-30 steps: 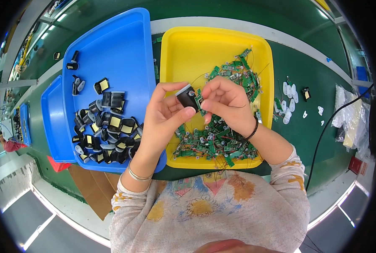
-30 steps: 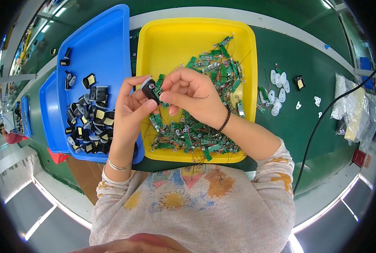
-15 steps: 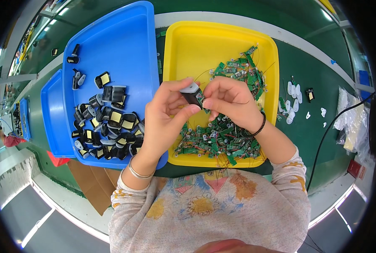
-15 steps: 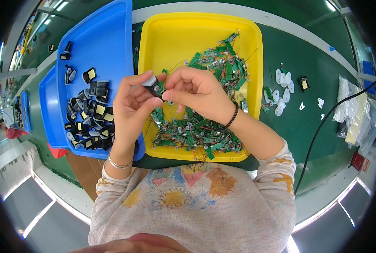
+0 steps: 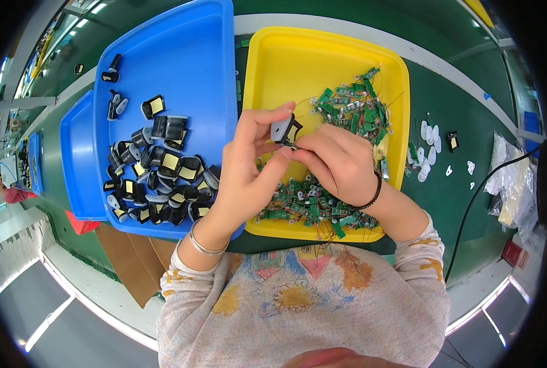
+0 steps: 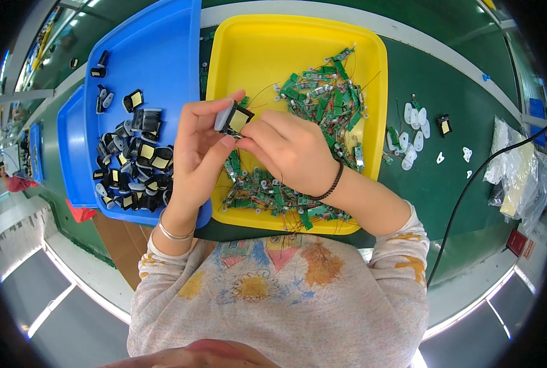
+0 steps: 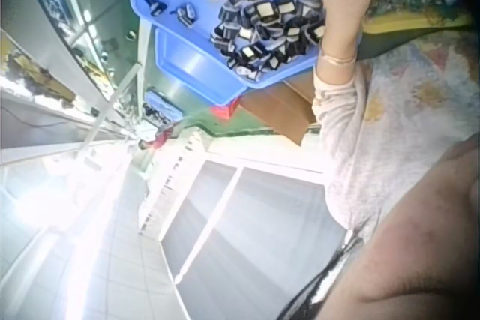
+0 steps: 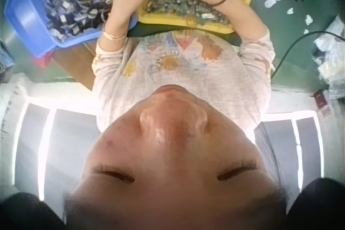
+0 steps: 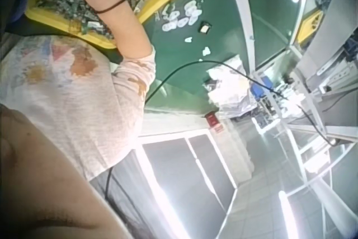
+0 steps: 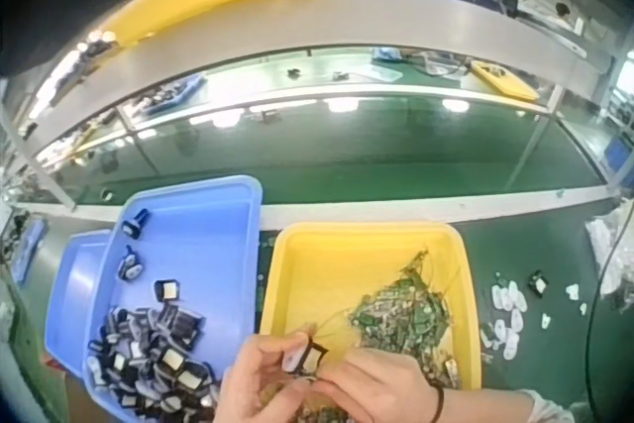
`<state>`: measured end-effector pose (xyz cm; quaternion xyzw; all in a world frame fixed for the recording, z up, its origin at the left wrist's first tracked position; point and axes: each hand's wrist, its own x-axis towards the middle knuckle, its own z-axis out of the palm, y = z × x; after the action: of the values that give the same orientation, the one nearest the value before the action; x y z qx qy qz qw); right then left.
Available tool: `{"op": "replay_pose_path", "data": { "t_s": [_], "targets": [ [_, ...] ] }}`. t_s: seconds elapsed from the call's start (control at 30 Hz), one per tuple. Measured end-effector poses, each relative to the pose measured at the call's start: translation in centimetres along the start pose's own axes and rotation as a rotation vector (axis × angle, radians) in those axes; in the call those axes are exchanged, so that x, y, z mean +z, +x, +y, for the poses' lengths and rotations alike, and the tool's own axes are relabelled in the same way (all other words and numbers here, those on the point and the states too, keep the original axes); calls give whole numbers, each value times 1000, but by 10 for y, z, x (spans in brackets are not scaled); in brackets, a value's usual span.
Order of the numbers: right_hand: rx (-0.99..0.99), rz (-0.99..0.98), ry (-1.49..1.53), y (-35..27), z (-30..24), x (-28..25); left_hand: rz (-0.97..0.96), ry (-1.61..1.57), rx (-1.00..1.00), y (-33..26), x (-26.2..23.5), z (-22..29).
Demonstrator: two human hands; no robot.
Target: The person repeatedly picks small black plastic housings from a blue bin and green circuit boards from a yellow bin. They insert the circuit boards into the housings by hand, aligning the components, and then place the assembled units back into the blue bin. The process is continuous and repetitive throughout the clip.
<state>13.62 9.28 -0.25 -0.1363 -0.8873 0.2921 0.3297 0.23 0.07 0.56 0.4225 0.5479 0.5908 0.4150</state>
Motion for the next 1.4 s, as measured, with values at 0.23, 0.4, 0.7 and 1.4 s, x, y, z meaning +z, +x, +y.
{"op": "replay_pose_path", "data": {
  "t_s": [0.23, 0.4, 0.7, 1.4],
  "targets": [
    [34, -21, 66, 1, -1, -2, -48, 56, -11, -1, -2, 4],
    [204, -71, 301, 1, 0, -5, 12, 218, 16, -2, -3, 7],
    [427, -78, 768, 0, 2, -5, -33, 398, 157, 2, -12, 11],
    [243, -142, 90, 50, 30, -15, 317, 1097, 237, 19, -57, 8]
  ]
}}
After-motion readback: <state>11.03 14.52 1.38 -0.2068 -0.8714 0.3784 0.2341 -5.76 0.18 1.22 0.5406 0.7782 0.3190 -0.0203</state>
